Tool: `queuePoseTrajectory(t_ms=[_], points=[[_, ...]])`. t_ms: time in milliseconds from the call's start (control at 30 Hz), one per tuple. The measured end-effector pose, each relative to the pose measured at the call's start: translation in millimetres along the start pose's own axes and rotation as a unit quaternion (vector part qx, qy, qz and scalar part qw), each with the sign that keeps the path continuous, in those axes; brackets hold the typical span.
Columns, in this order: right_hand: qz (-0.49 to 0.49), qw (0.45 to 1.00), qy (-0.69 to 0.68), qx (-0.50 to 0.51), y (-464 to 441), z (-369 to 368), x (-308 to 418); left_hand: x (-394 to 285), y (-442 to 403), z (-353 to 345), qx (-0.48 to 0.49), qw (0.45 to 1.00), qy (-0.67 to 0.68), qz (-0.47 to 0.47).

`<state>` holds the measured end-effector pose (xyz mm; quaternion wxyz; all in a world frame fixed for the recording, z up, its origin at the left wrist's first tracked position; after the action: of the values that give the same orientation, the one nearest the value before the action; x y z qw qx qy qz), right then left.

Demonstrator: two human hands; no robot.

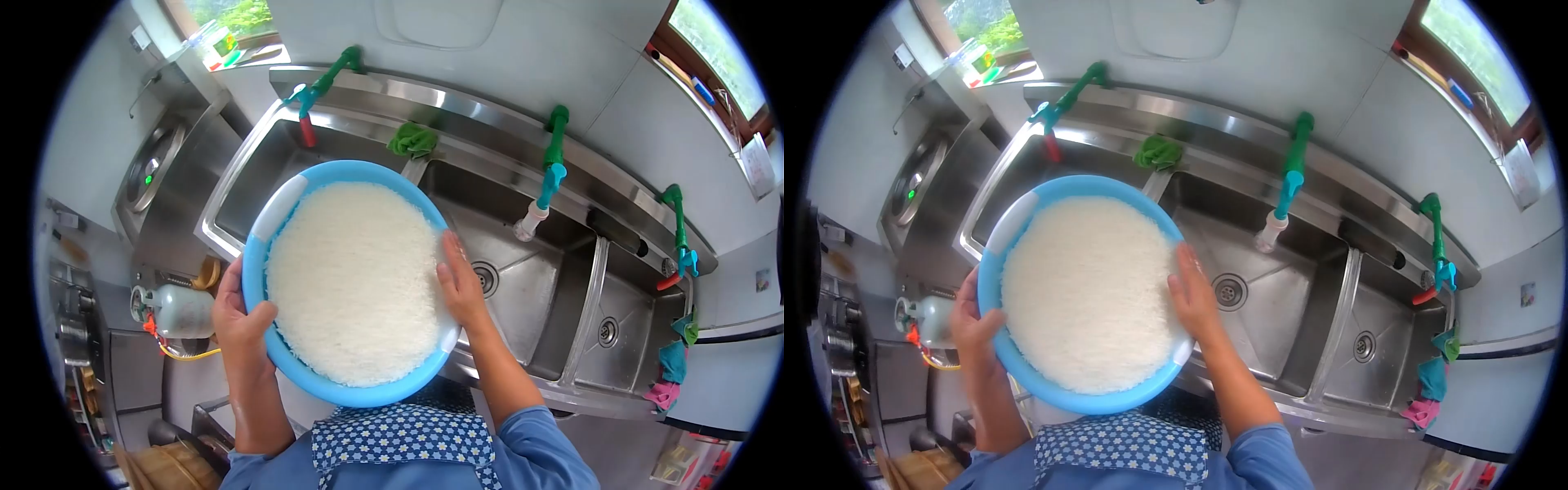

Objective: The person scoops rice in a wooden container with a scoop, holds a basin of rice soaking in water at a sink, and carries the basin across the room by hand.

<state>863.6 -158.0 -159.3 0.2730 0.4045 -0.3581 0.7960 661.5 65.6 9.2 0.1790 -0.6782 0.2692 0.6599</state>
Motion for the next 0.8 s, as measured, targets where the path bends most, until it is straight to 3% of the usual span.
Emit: queuePoseTrajectory(t_ms=[800], points=[[-0.007, 1.0, -0.013, 0.001, 3, -2, -6, 1, -2, -3, 0.015, 1.0, 0.0, -0.007]])
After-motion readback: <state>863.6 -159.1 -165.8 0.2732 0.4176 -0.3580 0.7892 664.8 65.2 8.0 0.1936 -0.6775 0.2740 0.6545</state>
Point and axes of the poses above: each hand's wrist, its own y-axis away from the middle knuckle, its own z-axis out of the back of the hand, x = y × z, the point moved 9 cm from there along -y, towards the middle knuckle, and after that the axes turned 6 degrees about z, right-handed, at the moved point
